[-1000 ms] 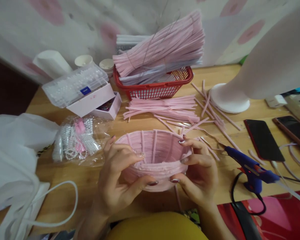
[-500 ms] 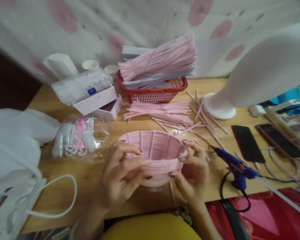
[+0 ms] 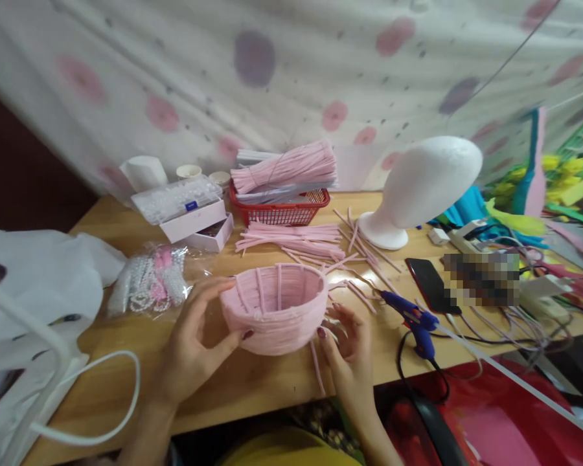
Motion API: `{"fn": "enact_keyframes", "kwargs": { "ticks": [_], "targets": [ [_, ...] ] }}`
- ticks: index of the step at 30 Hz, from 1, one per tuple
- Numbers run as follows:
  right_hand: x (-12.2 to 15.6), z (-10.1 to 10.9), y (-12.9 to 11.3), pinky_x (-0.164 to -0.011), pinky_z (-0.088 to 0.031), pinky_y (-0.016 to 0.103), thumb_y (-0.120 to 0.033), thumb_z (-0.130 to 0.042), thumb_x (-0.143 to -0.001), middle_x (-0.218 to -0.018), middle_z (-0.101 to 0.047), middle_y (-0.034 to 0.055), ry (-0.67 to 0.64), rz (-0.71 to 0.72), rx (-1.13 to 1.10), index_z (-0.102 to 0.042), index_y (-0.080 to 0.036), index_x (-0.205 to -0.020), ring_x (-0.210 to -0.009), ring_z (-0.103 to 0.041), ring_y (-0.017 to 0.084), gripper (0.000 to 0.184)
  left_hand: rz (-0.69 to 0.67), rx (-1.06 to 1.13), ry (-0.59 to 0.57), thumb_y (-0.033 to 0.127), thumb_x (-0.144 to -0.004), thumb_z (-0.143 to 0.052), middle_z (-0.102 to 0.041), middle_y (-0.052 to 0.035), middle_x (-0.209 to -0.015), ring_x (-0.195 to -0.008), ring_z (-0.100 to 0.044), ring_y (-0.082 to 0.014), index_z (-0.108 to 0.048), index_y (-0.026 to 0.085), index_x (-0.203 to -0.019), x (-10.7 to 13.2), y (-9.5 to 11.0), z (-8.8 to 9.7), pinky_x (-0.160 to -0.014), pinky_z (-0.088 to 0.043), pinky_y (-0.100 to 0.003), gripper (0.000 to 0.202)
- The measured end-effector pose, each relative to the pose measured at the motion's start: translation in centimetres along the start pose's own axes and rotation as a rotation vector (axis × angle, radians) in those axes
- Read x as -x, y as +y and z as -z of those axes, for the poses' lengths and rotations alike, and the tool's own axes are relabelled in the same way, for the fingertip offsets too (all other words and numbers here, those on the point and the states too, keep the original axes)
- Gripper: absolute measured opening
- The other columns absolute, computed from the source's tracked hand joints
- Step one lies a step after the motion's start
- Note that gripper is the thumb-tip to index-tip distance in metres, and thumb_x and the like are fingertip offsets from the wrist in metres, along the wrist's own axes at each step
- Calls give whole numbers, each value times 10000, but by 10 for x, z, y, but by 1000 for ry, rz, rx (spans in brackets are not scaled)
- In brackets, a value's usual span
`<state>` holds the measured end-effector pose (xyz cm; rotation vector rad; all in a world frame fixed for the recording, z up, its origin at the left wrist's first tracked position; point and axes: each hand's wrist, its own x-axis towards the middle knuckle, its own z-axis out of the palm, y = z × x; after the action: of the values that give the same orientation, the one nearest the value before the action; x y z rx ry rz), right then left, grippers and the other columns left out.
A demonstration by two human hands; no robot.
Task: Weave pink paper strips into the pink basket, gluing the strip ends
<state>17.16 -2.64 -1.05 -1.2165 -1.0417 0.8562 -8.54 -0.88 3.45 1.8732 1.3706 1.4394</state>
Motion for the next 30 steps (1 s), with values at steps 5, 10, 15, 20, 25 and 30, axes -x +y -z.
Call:
{"fn": "enact_keyframes", "kwargs": {
  "ticks": [5,10,15,20,25,30],
  "targets": [
    [12,4,4,-955,-653,371,-419,-772,-934,-1304,-724,108,-135,-57,-108,-622,-280,-1276,-1167,-748,236,399,122,-37,-73,527,-856,-814,-659,-129,-1463,-1383,-627,-337,-685,302,-1317,15,-12,5,-1157,-526,-536,529],
    [27,-9,8,-996,-653,406,-456,-822,-882,-1323,-742,118,-114,-126,-213,-630,-282,-1296,-1174,-761,267,488,53,-153,133,552,-884,-778,-677,-148,-1412,-1347,-647,-336,-680,282,-1311,42,-8,-21,-1087,-579,-521,515],
    [40,-21,10,-1087,-602,490,-455,-837,-865,-1473,-663,140,-135,-140,-306,-584,-286,-1425,-1342,-674,316,638,-175,-371,171,419,-958,-723,-767,-90,-1162,-1092,-747,-283,-727,287,-1232,54,2,-16,-930,-637,-432,305],
    [31,-31,15,-1177,-529,505,-496,-791,-907,-1531,-629,126,-168,-95,-361,-611,-299,-1413,-1434,-603,309,572,-369,-371,54,209,-958,-687,-779,-5,-842,-798,-719,-211,-764,302,-985,56,6,0,-724,-588,-320,124],
    [21,-36,14,-1087,-596,483,-679,-684,-916,-1374,-739,141,-310,-19,-226,-662,-271,-1329,-1278,-722,302,581,-476,-432,82,125,-889,-714,-797,-16,-876,-945,-746,-257,-691,274,-832,54,21,-14,-863,-586,-394,161],
    [3,-7,14,-841,-669,437,-612,-740,-873,-1002,-830,138,-309,18,-6,-760,-201,-1052,-922,-817,293,449,-451,-385,140,112,-937,-645,-763,-6,-836,-722,-758,-150,-629,249,-834,52,26,-16,-717,-602,-216,173]
  ]
}}
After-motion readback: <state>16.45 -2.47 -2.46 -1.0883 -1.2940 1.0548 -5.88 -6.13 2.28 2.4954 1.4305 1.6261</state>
